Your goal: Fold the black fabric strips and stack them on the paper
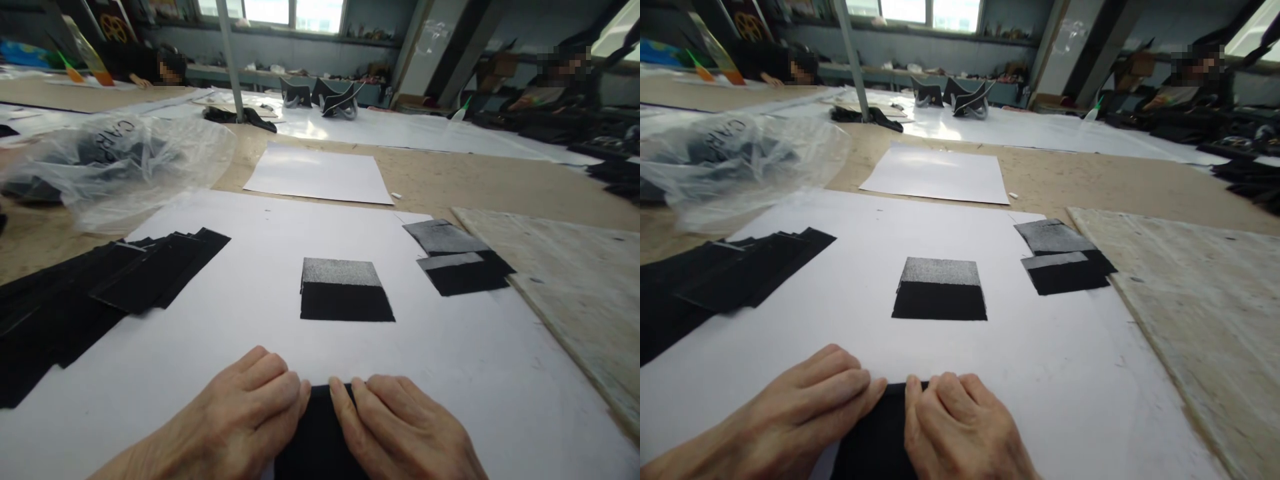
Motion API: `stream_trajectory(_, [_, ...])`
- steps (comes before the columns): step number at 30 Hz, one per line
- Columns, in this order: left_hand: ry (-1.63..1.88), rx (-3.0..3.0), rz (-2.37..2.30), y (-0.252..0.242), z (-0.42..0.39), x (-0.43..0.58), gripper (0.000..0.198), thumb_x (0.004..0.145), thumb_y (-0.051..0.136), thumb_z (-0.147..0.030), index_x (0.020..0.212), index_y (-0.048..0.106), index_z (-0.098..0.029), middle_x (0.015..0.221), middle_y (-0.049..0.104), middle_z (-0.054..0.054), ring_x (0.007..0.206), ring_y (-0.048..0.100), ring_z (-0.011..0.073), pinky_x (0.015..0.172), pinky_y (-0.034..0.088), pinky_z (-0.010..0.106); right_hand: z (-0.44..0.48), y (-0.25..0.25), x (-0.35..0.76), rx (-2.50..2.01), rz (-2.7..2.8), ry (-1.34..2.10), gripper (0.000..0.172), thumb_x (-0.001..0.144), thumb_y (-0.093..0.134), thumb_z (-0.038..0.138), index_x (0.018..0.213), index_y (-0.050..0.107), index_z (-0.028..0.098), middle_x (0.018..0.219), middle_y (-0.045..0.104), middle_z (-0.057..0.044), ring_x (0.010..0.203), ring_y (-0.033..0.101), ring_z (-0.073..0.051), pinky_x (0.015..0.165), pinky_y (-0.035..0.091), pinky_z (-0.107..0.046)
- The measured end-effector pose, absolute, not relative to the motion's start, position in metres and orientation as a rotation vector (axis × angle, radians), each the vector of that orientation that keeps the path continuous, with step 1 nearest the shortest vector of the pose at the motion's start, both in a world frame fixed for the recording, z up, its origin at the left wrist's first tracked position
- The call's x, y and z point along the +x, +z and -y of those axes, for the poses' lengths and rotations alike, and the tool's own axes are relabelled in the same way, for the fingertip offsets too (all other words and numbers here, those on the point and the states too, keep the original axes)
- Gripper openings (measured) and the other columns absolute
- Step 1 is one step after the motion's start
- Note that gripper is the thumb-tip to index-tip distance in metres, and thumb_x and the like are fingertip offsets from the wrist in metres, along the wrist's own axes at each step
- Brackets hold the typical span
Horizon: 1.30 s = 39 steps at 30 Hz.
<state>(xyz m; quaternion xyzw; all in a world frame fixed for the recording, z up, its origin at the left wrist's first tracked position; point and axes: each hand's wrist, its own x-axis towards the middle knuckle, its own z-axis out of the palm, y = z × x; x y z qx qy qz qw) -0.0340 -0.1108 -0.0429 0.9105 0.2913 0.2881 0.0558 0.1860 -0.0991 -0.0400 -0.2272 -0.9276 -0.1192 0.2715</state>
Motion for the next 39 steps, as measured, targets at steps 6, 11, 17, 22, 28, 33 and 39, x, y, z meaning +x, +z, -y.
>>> stream_trajectory(6, [0.926, 2.725, -0.868, -0.050, 0.108, -0.027, 0.035, 0.095, 0.023, -0.012, 0.091, 0.058, -0.007, 0.069, 0.052, 0.005, 0.062, 0.039, 0.0146, 0.053, 0.033, 0.030, 0.099, -0.039, 0.177, -0.525, 2.573, -0.438, 0.020, 0.084, 0.046, 0.003, 0.082, 0.065, 0.009, 0.069, 0.061, -0.005, 0.063, 0.056, -0.016, 0.052, 0.042, -0.031])
stream_trajectory(11, [0.914, 2.666, -0.877, -0.048, 0.111, -0.027, 0.046, 0.096, 0.017, -0.013, 0.067, 0.053, -0.014, 0.065, 0.050, 0.004, 0.061, 0.039, 0.0153, 0.054, 0.032, 0.030, 0.093, -0.043, 0.155, -0.426, 2.456, -0.371, 0.032, 0.080, 0.038, -0.002, 0.061, 0.059, 0.013, 0.059, 0.055, -0.004, 0.056, 0.046, -0.016, 0.046, 0.033, -0.031])
stream_trajectory(17, [0.800, 2.753, -0.960, -0.036, 0.109, -0.037, 0.033, 0.094, 0.027, -0.007, 0.091, 0.060, -0.007, 0.068, 0.054, 0.005, 0.063, 0.046, 0.0153, 0.058, 0.040, 0.030, 0.084, -0.047, 0.153, -0.466, 2.410, -0.093, 0.033, 0.076, 0.045, -0.003, 0.049, 0.050, 0.015, 0.053, 0.044, -0.001, 0.052, 0.034, -0.013, 0.044, 0.023, -0.031])
stream_trajectory(22, [0.834, 2.686, -0.942, -0.035, 0.106, -0.038, 0.031, 0.093, 0.028, -0.009, 0.092, 0.059, -0.008, 0.064, 0.051, 0.005, 0.060, 0.045, 0.0150, 0.054, 0.039, 0.029, 0.085, -0.046, 0.160, -0.478, 2.459, -0.021, 0.029, 0.075, 0.046, -0.003, 0.053, 0.052, 0.014, 0.057, 0.046, -0.002, 0.057, 0.038, -0.013, 0.046, 0.028, -0.029])
stream_trajectory(28, [0.862, 2.663, -0.958, -0.031, 0.111, -0.041, 0.028, 0.091, 0.028, -0.011, 0.091, 0.056, -0.011, 0.063, 0.052, 0.005, 0.060, 0.044, 0.0157, 0.053, 0.036, 0.031, 0.084, -0.048, 0.159, -0.480, 2.503, 0.027, 0.028, 0.080, 0.045, -0.003, 0.058, 0.054, 0.014, 0.063, 0.051, -0.002, 0.061, 0.042, -0.013, 0.049, 0.035, -0.027])
stream_trajectory(33, [0.995, 2.766, -1.005, -0.035, 0.120, -0.048, 0.021, 0.087, 0.036, -0.010, 0.090, 0.057, -0.009, 0.057, 0.050, 0.002, 0.052, 0.042, 0.0128, 0.048, 0.028, 0.030, 0.080, -0.048, 0.159, -0.438, 2.541, 0.045, 0.021, 0.082, 0.044, 0.000, 0.071, 0.059, 0.011, 0.075, 0.058, -0.006, 0.063, 0.043, -0.013, 0.050, 0.037, -0.027])
stream_trajectory(39, [0.733, 2.763, -0.942, -0.031, 0.126, -0.047, 0.027, 0.088, 0.030, -0.010, 0.085, 0.056, -0.010, 0.051, 0.048, -0.001, 0.046, 0.042, 0.0121, 0.044, 0.029, 0.031, 0.077, -0.051, 0.162, -0.428, 2.616, 0.050, 0.025, 0.089, 0.038, 0.007, 0.098, 0.061, 0.010, 0.088, 0.061, -0.005, 0.064, 0.042, -0.013, 0.050, 0.037, -0.027])
